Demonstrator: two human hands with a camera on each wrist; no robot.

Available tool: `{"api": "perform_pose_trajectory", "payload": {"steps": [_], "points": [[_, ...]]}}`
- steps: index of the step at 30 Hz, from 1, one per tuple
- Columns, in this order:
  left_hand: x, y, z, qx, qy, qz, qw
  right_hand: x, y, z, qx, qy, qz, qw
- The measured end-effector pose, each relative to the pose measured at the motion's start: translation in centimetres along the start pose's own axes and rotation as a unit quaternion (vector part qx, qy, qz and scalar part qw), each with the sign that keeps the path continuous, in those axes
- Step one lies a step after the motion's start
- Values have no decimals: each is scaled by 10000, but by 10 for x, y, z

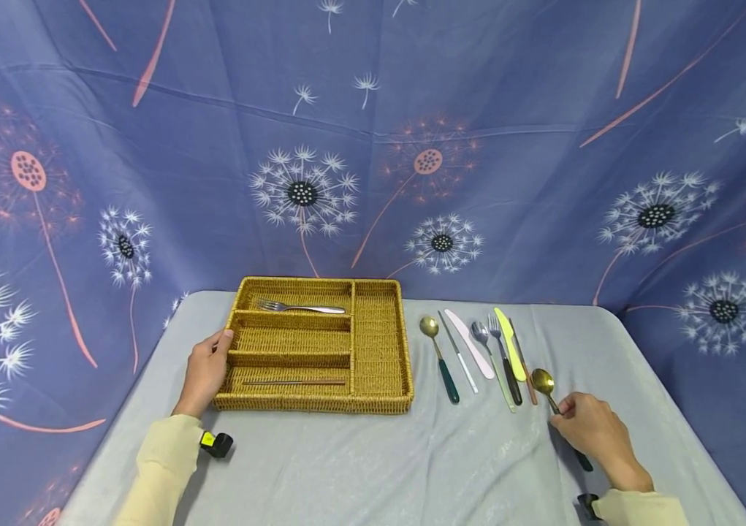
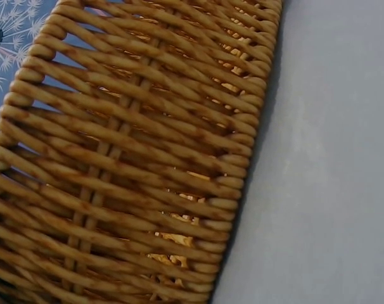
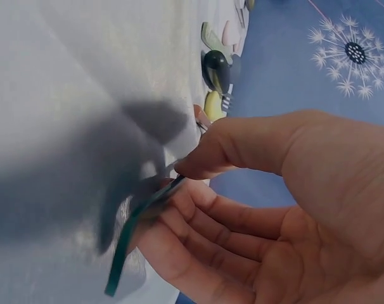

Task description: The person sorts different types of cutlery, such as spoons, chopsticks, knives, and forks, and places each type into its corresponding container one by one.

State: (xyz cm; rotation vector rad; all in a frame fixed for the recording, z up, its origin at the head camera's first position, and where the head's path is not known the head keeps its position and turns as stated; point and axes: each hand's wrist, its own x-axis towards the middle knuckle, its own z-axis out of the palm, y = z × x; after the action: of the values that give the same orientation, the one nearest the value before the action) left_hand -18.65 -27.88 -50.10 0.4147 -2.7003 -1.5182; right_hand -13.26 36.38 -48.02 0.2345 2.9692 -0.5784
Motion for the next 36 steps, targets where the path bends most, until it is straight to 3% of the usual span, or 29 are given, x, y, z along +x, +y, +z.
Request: {"api": "perform_pose_trajectory", "payload": {"steps": [13,36], "points": [[-1,-1,-1,5,-30,-23,10000,-22,-2,-9,60,-383,251,9989],[-1,1,0,-16,11,-44,10000,-45,-32,-25,38,-274,-148,9995]]}}
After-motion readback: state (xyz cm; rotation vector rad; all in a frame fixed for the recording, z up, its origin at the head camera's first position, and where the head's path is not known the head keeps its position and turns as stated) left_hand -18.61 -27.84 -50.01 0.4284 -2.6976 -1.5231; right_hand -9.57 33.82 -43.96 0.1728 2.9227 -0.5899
